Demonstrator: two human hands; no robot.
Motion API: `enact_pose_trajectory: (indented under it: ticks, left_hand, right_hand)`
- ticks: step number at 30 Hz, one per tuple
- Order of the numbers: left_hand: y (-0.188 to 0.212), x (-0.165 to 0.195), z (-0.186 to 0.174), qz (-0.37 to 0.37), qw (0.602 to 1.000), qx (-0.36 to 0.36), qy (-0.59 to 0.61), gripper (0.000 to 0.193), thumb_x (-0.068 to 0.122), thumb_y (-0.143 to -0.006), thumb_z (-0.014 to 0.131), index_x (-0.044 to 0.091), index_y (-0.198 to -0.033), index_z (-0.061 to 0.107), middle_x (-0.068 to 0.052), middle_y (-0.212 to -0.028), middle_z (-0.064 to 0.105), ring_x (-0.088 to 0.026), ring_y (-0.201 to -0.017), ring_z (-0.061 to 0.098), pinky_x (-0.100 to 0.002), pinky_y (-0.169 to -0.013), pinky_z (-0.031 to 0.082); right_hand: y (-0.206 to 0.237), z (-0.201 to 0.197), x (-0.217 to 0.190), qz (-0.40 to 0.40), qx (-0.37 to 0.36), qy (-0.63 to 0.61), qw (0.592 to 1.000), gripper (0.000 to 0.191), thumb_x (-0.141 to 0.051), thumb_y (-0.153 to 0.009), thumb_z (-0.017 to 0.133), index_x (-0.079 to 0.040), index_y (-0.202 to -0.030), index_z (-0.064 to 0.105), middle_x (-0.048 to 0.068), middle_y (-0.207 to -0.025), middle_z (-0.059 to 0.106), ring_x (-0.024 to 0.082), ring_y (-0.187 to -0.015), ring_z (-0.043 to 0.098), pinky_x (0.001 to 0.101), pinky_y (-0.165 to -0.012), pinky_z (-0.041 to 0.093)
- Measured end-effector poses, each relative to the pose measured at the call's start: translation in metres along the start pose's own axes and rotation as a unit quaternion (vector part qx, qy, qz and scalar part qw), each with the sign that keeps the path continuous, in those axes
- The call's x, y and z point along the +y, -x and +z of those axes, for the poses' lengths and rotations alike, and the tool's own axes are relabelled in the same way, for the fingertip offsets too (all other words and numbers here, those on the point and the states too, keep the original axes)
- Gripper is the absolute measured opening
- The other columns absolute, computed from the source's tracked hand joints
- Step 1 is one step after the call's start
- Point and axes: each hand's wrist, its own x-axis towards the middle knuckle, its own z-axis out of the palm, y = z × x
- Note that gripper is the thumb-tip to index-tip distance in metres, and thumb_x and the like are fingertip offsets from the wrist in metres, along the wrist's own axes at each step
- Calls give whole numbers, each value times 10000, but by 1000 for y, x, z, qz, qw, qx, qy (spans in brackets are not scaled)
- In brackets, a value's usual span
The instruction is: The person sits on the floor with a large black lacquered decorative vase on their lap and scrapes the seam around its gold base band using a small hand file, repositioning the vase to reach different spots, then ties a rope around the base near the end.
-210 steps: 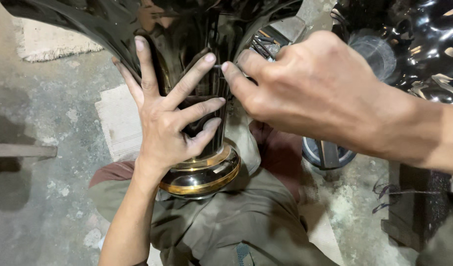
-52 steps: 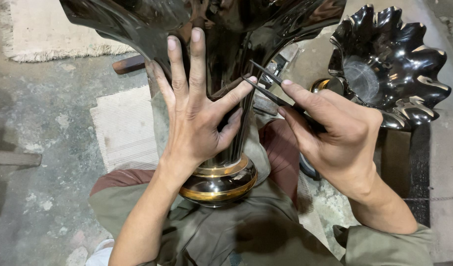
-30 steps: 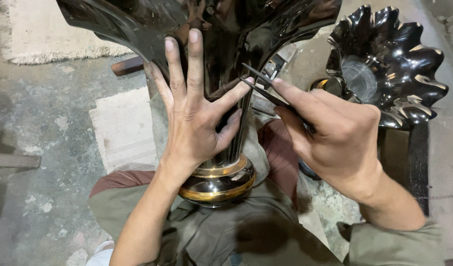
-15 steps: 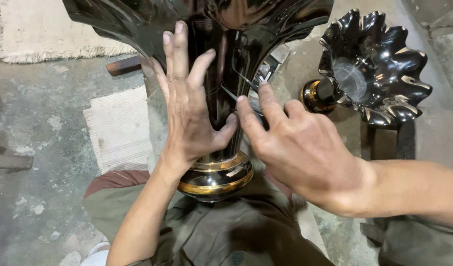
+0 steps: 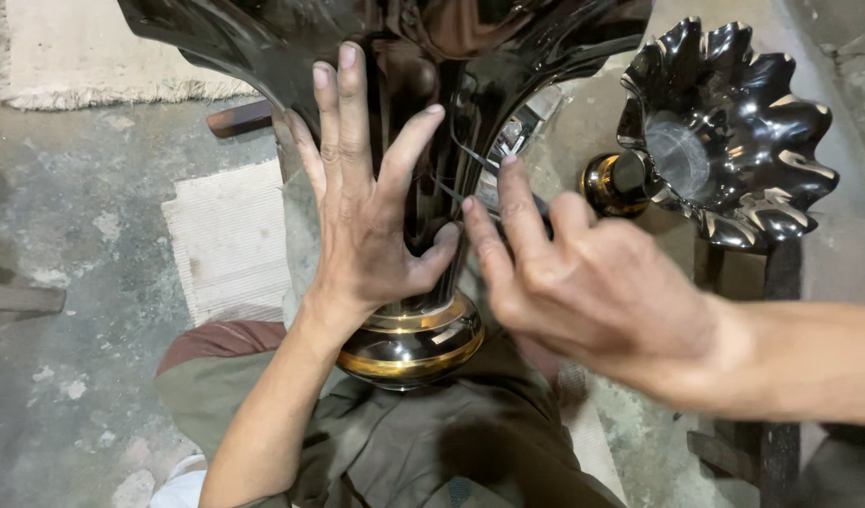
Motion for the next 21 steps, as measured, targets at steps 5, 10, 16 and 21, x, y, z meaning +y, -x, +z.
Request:
enact_pose_trajectory:
  ticks: [5, 10, 16, 21]
  left_hand:
    - [-3, 11, -4, -4, 1000, -18, -21, 982, 323, -635, 971, 294, -1522, 549, -281, -1676, 15, -499, -1582, -22, -801, -1259, 56]
    - [-4, 20, -1, 21, 999, 0, -40, 922, 339, -612, 986, 373, -1462, 629, -264, -1651, -38, -492, -1556, -48, -806, -1236, 56]
    - [-7, 19, 2, 15, 999, -11, -42, 860, 328, -651, 967, 403, -1447, 650, -259, -1661, -56, -495, -1566, -65, -786, -1258, 68]
    - [-13, 15, 8, -4, 998, -32, -46, 796, 360, -684, 963, 402, -1423, 672, -266, -1646, -44, -515, -1549, -70, -784, -1267, 51]
  right_hand:
    - [17, 1, 26, -69, 41, 72, 994, 455, -29, -789, 606, 12, -1229, 718, 345, -1207, 697, 154, -601, 627, 207, -394, 489]
    - [22, -1, 37, 23, 26, -35, 999, 458, -391, -951, 578, -33, -1184, 742, 152, -908, 737, 140, -511, 598, 258, -329, 426]
    - [24, 13, 23, 122, -9, -51, 991, 506, -383, -1042, 538, -14, -1347, 701, 88, -709, 689, 61, -350, 490, 233, -280, 341]
    - [30, 32, 21, 125, 21, -10, 992, 381, -124, -1001, 561, -47, -1346, 704, 87, -744, 689, 57, -380, 485, 228, -298, 328]
